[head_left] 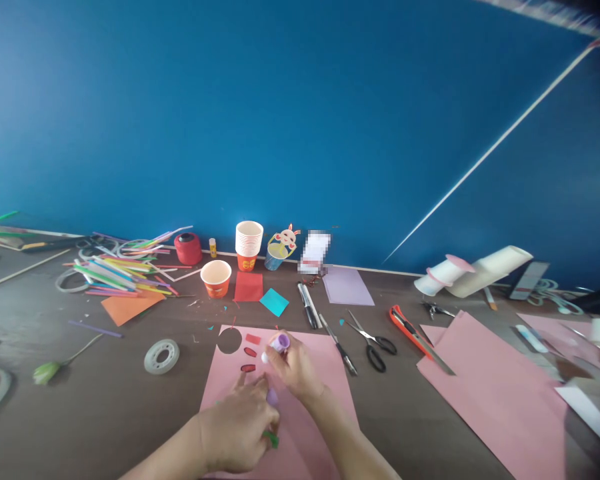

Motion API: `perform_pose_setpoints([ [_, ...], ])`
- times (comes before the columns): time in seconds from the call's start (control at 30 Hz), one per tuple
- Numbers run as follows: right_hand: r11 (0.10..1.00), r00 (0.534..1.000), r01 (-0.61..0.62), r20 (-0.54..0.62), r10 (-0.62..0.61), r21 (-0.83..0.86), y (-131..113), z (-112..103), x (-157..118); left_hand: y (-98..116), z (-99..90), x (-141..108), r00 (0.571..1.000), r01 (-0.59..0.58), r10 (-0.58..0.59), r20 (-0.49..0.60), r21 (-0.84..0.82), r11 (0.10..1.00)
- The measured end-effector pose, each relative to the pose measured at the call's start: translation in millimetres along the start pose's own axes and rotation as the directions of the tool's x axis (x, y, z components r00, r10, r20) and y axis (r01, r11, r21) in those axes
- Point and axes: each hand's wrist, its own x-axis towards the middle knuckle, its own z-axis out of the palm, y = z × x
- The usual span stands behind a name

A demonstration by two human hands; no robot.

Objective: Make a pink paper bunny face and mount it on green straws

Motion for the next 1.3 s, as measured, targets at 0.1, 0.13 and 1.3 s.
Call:
perform_pose_setpoints([
  [0.1, 0.883, 0.963, -0.232, -0.032, 0.268, 0.408, 3, -3, 2, -1, -1.8, 0, 1.0, 0.02, -0.02, 0.002, -0.015, 1.0],
  [0.13, 0.802, 0.941, -0.271, -0.028, 0.337, 0.532, 3, -5, 2, -2, -2.2, 0, 1.0, 0.024, -0.024, 0.005, -0.021, 0.999],
  [1.3, 0.16, 0.939, -0.13, 0.07, 0.337, 0.979, -47, -41, 3, 5, -7.0, -4, 0.994, 0.083, -0.087, -0.069, -0.063, 0.995],
])
